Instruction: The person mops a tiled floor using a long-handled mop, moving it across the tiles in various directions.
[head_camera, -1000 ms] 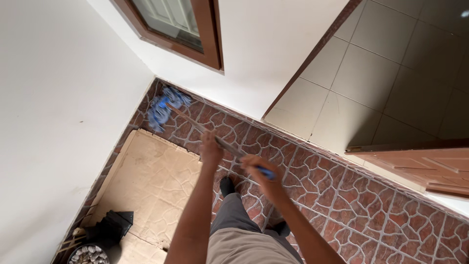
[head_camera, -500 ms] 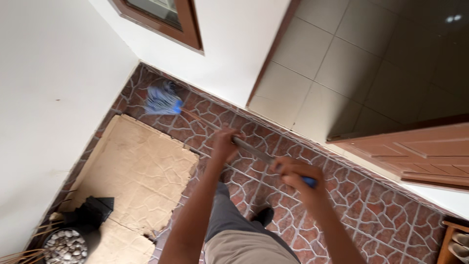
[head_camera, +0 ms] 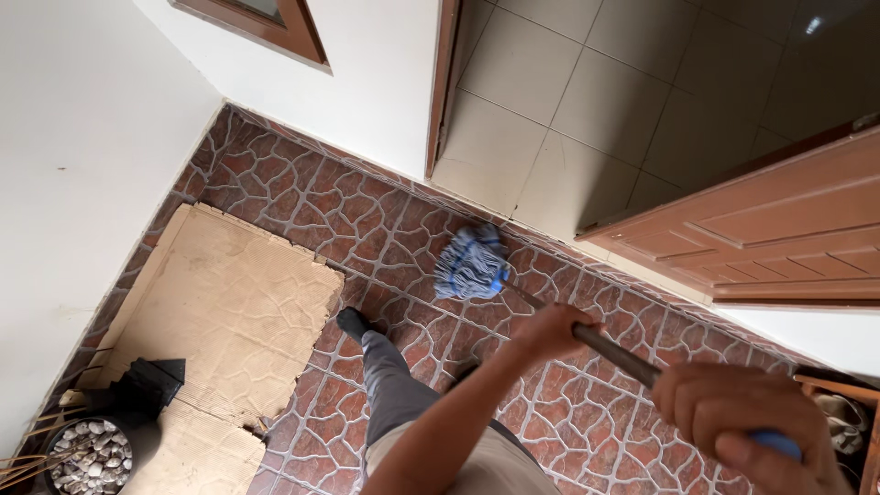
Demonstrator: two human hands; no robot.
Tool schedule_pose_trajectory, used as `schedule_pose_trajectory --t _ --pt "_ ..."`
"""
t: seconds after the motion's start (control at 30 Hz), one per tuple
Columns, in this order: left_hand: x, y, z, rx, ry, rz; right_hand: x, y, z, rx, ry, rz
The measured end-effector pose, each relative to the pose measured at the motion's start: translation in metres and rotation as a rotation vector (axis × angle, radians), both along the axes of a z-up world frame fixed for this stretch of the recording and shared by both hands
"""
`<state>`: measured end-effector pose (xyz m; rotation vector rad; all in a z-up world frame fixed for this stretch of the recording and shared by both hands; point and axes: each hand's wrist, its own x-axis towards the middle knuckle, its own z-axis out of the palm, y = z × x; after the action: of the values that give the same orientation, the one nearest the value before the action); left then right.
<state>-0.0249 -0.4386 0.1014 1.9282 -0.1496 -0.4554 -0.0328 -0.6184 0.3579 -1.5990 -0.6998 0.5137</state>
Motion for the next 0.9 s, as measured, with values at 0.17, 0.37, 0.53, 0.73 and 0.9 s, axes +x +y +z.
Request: schedule_pose_trajectory --t 0.17,0.37,0.53,0.73,0.9 --pt "-0.017 -0.013 -0.002 0.125 -0.096 0.030 -0.007 -0.041 -0.013 0.005 -0.045 0.145" --pt "-0.010 0.039 0.007 0.151 -0.104 0.069 0.040 -0.011 0.000 0.093 -0.074 0.464" --pt "-0.001 0.101 0.002 0.231 -0.049 0.101 0.047 0.025 -0.021 0.225 0.129 0.354" --pt "0.010 0.200 -0.027 0.292 -0.103 0.238 0.071 0.090 -0.073 0.320 0.185 0.323" --pt "0.008 0.294 -0.061 0.358 -0.205 0.418 0.084 0.180 -0.131 0.460 0.261 0.329"
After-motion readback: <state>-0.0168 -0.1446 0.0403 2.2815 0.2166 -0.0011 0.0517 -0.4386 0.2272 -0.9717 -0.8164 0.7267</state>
